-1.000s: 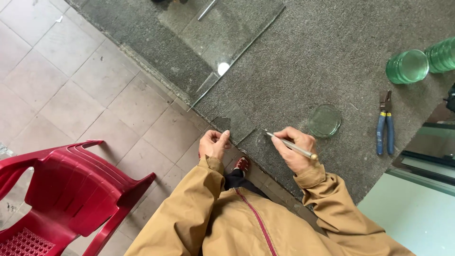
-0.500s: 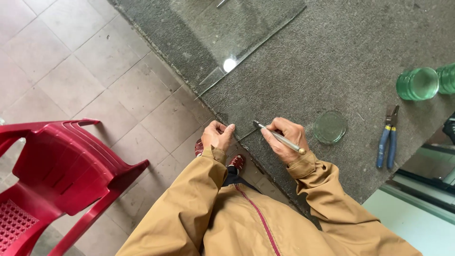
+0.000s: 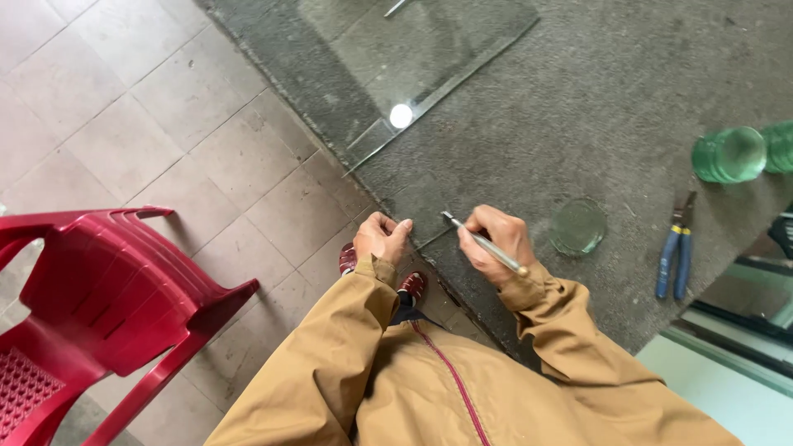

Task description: Cutting glass sheets using circular and straight glass cutters on a workbench

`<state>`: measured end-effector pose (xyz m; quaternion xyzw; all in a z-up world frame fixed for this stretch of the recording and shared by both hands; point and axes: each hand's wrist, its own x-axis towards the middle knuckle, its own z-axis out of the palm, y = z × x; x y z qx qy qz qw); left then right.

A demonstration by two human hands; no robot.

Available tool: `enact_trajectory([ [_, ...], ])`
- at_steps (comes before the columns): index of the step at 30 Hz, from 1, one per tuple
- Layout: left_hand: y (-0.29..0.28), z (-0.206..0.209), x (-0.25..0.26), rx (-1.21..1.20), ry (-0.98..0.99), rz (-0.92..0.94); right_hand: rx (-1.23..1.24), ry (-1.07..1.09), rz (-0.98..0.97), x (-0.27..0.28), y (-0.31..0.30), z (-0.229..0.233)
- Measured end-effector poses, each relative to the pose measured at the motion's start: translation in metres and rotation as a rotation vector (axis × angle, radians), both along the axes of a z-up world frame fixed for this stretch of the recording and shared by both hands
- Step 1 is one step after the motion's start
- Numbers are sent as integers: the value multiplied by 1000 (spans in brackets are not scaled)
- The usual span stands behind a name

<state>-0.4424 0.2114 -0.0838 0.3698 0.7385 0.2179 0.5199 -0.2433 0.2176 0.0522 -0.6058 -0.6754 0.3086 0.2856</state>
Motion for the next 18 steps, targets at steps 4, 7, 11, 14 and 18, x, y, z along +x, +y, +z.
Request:
enact_trajectory([
  [4,4,-4,-6,-4,43,-49,4,42,47,2,-6,-1],
  [7,6,-1,-5,-6,64,-65,-45,42,7,11,-23,-10],
  [11,2,42,0,-26,-85,-62,8,12,7,19,-39,1],
  [14,-2,72,3,75,-261,-12,-148,103,-192,28,-59,29],
  [18,-19,52,14,-4,-769,50,-383,173,-532,73,-135,16],
])
